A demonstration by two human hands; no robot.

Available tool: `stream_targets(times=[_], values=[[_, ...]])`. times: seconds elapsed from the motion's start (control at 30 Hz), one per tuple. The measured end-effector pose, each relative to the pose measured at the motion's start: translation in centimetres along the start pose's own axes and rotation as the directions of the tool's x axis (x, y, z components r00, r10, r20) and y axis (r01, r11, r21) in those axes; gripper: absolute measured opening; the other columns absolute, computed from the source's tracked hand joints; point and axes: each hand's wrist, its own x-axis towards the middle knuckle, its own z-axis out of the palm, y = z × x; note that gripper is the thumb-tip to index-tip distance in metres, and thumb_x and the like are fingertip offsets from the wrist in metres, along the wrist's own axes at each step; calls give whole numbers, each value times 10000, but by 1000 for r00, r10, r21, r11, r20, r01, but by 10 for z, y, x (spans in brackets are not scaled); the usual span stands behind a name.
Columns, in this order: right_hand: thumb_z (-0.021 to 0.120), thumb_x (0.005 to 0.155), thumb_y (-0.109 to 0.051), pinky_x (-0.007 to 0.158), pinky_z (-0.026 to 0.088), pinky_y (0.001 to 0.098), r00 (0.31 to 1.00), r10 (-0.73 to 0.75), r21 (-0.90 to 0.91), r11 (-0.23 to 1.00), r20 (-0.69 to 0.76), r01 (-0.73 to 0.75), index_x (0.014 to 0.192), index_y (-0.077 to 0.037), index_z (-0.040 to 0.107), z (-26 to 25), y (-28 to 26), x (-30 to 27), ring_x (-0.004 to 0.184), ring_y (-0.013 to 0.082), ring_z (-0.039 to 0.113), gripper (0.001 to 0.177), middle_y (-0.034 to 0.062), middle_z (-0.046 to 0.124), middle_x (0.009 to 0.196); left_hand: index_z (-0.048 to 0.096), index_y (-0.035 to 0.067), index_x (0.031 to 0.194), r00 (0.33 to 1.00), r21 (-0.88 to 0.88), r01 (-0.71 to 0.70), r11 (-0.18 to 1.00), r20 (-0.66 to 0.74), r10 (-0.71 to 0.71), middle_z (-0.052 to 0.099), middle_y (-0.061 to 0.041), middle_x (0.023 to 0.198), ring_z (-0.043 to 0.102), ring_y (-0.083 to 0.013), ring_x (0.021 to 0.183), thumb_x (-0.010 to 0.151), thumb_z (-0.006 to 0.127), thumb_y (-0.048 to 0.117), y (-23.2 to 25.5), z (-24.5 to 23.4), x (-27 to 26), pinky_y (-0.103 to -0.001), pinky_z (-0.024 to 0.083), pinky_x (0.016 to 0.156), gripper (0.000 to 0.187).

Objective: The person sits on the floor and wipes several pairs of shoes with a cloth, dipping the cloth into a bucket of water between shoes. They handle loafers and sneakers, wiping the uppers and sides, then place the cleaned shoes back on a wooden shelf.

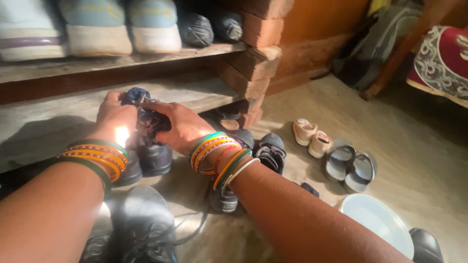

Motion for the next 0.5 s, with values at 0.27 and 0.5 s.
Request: stream_targets(times=[0.27,0.5], values=[[765,665,-125,945,569,417,999,33,72,997,13,-34,1284,-218,676,49,-24,19,1055,334,723,631,172,725,1114,658,108,1288,999,5,-27,1000,-33,27,708,-192,1129,717,-300,979,898,635,92,-36,-53,7,-404,554,811,391],[558,808,-54,1054,506,436,973,-87,-155,986,-213,55,1291,-244,698,125,-30,51,1182,375,614,538,153,649,1296,541,76,1423,999,-473,14,881,-27,-31,686,-200,1192,713,-302,997,851,570,-2,-91,-91,17,-406,585,812,579]])
